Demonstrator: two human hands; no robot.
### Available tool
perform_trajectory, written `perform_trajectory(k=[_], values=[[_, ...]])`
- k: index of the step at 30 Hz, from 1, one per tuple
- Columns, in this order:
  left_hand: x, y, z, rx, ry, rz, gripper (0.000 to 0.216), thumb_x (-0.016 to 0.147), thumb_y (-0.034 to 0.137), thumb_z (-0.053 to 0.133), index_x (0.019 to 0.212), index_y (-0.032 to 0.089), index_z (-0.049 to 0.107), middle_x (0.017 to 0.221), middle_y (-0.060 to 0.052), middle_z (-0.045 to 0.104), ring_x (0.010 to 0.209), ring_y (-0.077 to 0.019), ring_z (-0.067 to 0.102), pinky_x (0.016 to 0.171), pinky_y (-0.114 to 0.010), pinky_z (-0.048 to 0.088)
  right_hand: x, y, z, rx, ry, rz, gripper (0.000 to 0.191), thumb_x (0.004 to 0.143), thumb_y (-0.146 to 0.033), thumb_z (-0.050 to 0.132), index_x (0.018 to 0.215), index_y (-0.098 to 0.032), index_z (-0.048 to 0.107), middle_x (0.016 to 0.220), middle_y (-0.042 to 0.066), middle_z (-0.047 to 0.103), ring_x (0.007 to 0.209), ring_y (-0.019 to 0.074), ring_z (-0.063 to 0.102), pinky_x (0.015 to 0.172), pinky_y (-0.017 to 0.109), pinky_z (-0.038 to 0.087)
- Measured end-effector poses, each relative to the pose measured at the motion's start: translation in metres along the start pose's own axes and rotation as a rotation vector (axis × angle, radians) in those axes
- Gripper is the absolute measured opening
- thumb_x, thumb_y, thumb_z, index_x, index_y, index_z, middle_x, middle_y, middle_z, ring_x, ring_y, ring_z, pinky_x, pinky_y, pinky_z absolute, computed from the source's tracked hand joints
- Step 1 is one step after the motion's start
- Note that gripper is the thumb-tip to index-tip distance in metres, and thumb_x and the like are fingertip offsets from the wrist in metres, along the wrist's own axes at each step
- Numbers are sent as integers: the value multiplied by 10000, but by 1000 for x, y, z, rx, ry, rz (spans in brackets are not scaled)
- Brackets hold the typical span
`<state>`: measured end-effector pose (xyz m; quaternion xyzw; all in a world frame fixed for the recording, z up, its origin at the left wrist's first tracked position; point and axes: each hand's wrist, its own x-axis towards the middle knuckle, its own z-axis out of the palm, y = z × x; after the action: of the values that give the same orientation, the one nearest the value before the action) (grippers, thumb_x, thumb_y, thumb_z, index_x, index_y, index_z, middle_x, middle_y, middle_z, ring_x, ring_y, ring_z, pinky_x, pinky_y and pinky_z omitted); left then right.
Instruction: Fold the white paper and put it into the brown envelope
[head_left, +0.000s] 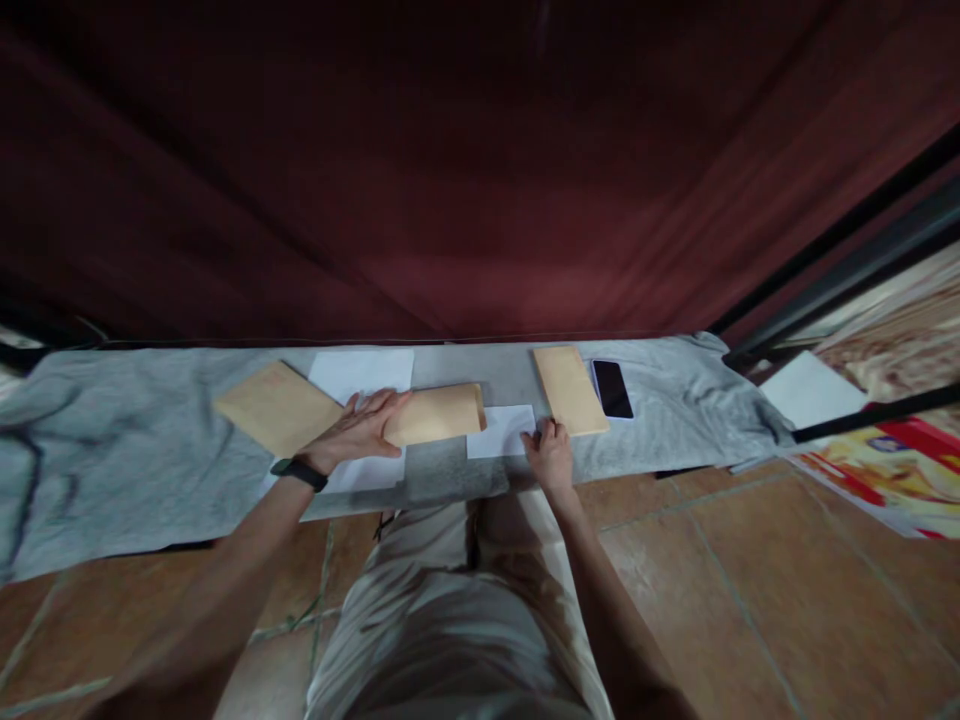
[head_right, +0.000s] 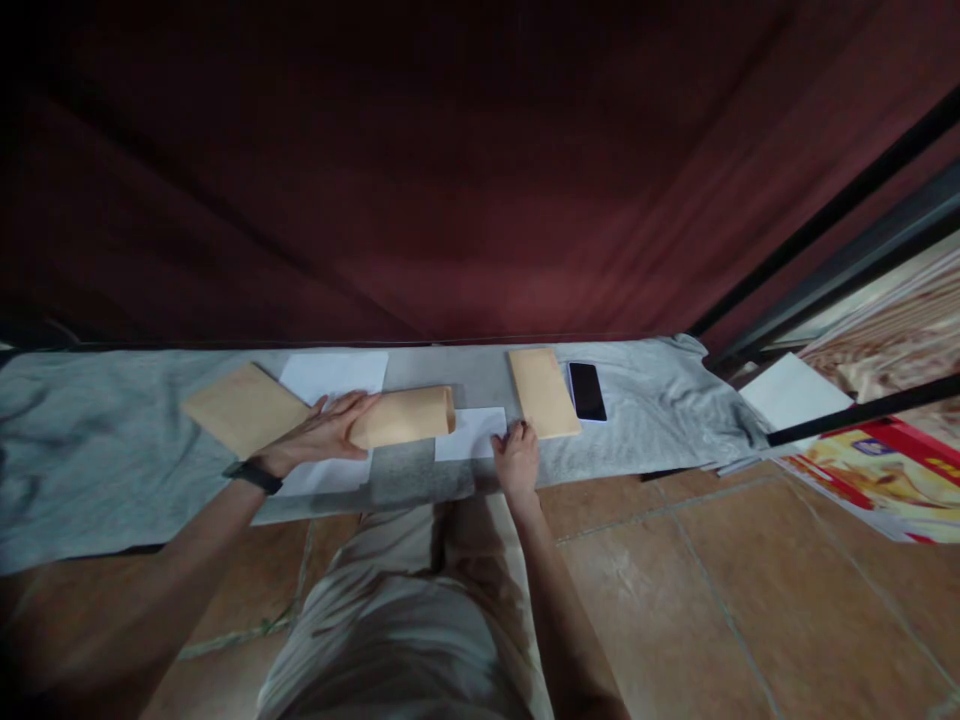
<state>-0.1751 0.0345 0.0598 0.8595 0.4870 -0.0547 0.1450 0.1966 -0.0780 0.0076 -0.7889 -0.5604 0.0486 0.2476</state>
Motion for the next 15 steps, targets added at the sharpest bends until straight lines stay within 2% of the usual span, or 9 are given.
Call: perform_trajectory(k=[4, 7, 9, 11, 13, 15], values=[[-2, 3, 1, 9, 51, -10, 1151, 713, 533, 768, 1649, 292, 144, 1714, -159, 174, 1575, -373, 168, 1240, -628, 89, -3, -7, 2, -81, -75, 53, 480, 890, -367, 707, 1277, -129, 551, 1249, 208, 610, 1153, 324, 598, 985, 409, 470], [-8, 21, 5, 8, 158, 57, 1095, 758, 526, 762, 1646, 278, 172, 1716, -158, 165, 1577, -380, 153, 1242, -625, 113, 2, -12, 1, -64, -127, 105, 411, 871, -358, 726, 1195, -149, 584, 1165, 179, 655, 1114, 308, 628, 952, 380, 480], [-13, 47, 15, -23, 238, 164, 985, 814, 472, 737, 1634, 270, 229, 1700, -140, 238, 1569, -364, 194, 1252, -593, 154, 6, -12, 0, -28, -151, 132, 362, 847, -339, 741, 1131, -162, 601, 1120, 161, 678, 1083, 293, 648, 925, 356, 484], [-18, 81, 33, -117, 267, 261, 824, 898, 387, 660, 1618, 266, 279, 1660, -111, 347, 1548, -309, 274, 1261, -527, 221, 9, -10, 1, 28, -171, 160, 290, 824, -319, 747, 1043, -180, 618, 1070, 141, 698, 1036, 277, 667, 881, 334, 487], [-22, 118, 55, -286, 299, 217, 707, 932, 348, 608, 1584, 255, 353, 1602, -106, 438, 1505, -279, 362, 1238, -482, 310, 10, -7, 1, 124, -192, 184, 178, 814, -308, 731, 913, -207, 624, 973, 108, 709, 966, 260, 681, 824, 316, 482], [-24, 150, 77, -482, 316, 95, 642, 939, 334, 587, 1550, 249, 412, 1582, -109, 458, 1476, -275, 410, 1224, -472, 352, 9, -2, 0, 296, -192, 219, 139, 803, -306, 705, 773, -233, 591, 826, 61, 687, 877, 243, 677, 765, 308, 468]])
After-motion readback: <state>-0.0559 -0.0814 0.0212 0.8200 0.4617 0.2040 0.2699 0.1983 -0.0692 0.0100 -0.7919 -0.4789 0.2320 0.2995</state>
